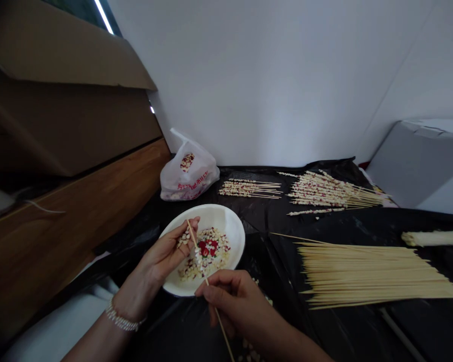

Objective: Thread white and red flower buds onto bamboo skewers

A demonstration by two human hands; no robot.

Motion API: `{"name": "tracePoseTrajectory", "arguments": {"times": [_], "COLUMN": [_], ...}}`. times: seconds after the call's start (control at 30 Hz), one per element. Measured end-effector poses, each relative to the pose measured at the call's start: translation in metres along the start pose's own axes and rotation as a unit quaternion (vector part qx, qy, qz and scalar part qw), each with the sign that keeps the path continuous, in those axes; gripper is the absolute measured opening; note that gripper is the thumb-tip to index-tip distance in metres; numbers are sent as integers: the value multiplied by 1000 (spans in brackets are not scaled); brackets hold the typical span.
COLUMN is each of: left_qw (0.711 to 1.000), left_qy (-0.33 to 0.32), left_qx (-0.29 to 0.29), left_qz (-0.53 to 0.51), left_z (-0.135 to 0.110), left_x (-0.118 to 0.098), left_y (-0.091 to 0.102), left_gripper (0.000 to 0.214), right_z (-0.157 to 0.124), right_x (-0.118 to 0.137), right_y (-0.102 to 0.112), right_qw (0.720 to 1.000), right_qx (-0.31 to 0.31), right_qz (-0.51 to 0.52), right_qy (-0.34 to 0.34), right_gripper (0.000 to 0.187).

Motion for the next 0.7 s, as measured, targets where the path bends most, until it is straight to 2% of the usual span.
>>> {"name": "tracePoseTrajectory", "arguments": {"times": [0.17,0.23,0.3,0.4,0.5,0.7], "left_qw": [1000,1000,999,997,997,997], "left_qy": [-29,-26,-30,-43,-40,-53], "left_qx": [0,-1,8,38,37,31], "left_qz": [12,9,21,55,52,49], "left_z": [1,3,4,5,5,0], "left_x": [0,2,2,1,1,-3], "left_y": [8,10,10,10,12,10], "left_gripper": [35,32,30,39,45,28], "right_z": [-1,-1,-1,-1,-2,-1], "right_x": [1,2,3,3,2,4], "right_y": [0,-1,-1,0,0,-1], "right_qw": [1000,1000,1000,1000,1000,1000], "right_qx": [-3,-6,-10,-13,-11,-6], "right_qz": [0,-5,-6,1,10,7], "right_qy": [4,2,1,-10,-18,-9], "right_gripper": [38,40,41,42,40,35]}}
Point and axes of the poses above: each hand's wrist, its own z-axis towards the middle knuckle, its own y-axis out of the back of the hand, x = y × z, the point moved 6 cm from there along z, towards the middle knuckle, and after that the axes turned 11 degrees about z, right-handed, at the moved point
